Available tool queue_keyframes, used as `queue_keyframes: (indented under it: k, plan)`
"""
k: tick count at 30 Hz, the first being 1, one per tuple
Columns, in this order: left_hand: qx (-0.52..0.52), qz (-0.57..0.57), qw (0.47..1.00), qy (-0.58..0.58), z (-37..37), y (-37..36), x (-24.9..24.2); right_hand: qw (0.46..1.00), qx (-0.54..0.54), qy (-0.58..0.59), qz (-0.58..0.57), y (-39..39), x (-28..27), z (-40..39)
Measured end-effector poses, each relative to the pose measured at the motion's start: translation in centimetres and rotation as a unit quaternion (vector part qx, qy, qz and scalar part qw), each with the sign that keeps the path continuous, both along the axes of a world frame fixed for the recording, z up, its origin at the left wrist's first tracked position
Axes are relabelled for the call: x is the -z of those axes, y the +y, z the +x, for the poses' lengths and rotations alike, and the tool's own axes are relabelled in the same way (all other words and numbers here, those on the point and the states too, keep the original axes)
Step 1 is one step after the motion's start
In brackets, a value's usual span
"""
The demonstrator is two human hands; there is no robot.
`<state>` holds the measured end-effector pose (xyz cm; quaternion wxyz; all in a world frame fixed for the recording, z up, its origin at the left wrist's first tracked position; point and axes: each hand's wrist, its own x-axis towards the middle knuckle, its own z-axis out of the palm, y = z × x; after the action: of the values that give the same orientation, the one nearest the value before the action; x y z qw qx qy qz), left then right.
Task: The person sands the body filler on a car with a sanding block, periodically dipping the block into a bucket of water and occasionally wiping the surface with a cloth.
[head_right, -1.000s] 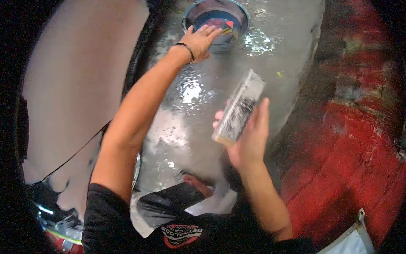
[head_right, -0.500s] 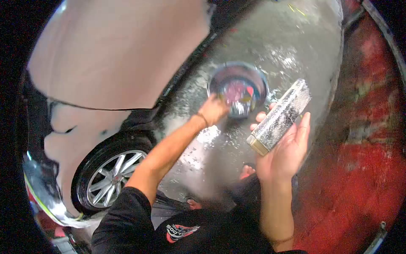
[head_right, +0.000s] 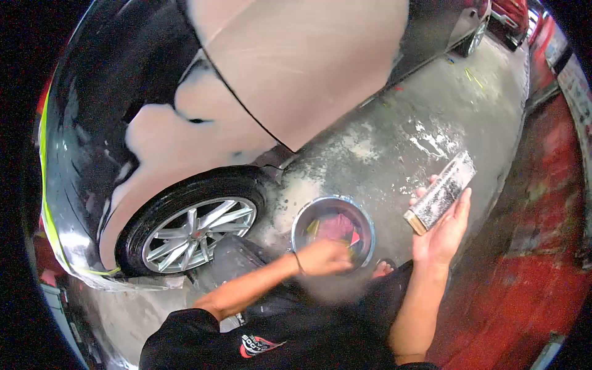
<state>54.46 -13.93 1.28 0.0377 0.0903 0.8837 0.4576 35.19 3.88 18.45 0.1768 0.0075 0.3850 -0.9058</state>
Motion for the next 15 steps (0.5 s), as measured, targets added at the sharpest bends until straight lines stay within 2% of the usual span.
queue_keyframes:
  k: [1, 2, 3, 4, 5, 8, 11, 14, 15]
  plan:
    - [-0.038, 0.066, 0.997, -0.004, -0.3, 2.9, -2.4, 1.0, 0.003, 0.012, 0.01, 0.1, -0.4, 0.3]
    - [-0.031, 0.137, 0.99, -0.015, -0.6, 5.1, -6.6, 0.999, 0.008, 0.027, 0.019, 0.2, -0.8, 0.5]
    - [-0.019, 0.157, 0.986, 0.048, -0.5, 6.8, -8.4, 0.999, 0.004, 0.034, 0.027, 0.2, -1.3, 0.9]
    - [0.02, 0.12, 0.986, 0.115, -0.6, 7.9, -9.7, 0.999, -0.003, 0.04, 0.027, 0.2, -1.9, 1.1]
    - [0.006, 0.127, 0.975, 0.182, -0.3, 9.5, -10.4, 0.999, -0.009, 0.047, 0.026, 0.3, -2.3, 1.0]
    - [0.004, -0.006, 0.986, 0.166, 0.8, 11.5, -11.3, 0.992, -0.015, 0.093, 0.082, -0.3, -5.2, 2.7]
    - [0.051, -0.051, 0.98, 0.186, 2.2, 11.5, -11.9, 0.978, -0.017, 0.122, 0.168, 0.0, -7.7, 3.2]
    - [0.145, -0.038, 0.959, 0.241, 1.9, 14.7, -9.7, 0.963, -0.015, 0.125, 0.239, -0.3, -9.1, 3.5]
    - [0.2, 0.002, 0.953, 0.228, 2.7, 14.7, -10.9, 0.96, -0.007, 0.132, 0.249, -0.9, -9.8, 4.2]
